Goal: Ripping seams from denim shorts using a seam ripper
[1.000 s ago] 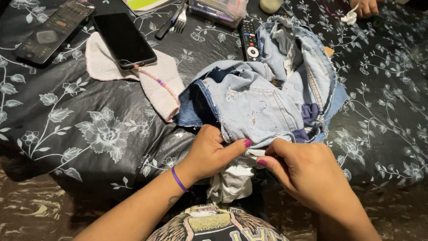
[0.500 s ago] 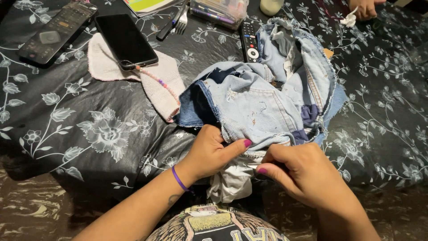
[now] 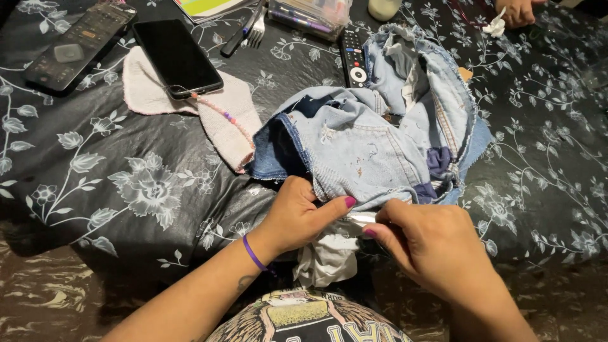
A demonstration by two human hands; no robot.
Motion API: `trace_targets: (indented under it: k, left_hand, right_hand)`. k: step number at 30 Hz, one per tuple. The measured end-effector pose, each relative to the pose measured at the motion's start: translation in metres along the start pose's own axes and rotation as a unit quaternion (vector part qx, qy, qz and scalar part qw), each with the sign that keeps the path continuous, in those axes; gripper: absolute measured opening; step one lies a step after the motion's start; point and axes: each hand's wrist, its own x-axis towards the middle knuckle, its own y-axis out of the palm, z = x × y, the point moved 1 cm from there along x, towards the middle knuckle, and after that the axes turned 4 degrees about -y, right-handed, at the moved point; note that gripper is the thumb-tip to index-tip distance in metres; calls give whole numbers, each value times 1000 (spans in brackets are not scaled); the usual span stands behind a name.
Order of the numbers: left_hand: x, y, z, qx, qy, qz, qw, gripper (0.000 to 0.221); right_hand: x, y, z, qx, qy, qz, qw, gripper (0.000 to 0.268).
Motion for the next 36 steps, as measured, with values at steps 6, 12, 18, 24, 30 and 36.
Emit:
trace_targets:
  k: [6, 12, 18, 24, 30, 36]
  left_hand:
    - [0, 0, -3, -7, 30, 2, 1000, 62]
    - [1, 1, 2, -15, 19, -3, 1000, 63]
    - [1, 2, -13, -8, 59, 0, 998, 13]
    - [2, 2, -8, 8, 23, -10, 1000, 21]
    - [3, 4, -2, -58, -2, 18, 998, 34]
    - [11, 6, -10, -121, -4, 26, 992, 22]
  right_hand:
    - [3, 0, 5, 34, -50, -2, 998, 38]
    - [0, -17, -10, 278, 19, -77, 957, 26]
    - [30, -4, -23, 216, 70, -153, 962, 29]
    - [47, -3, -24, 266, 24, -46, 963, 20]
    - [39, 8, -14, 278, 28, -148, 949, 18]
    - [34, 28, -14, 262, 10, -257, 930, 23]
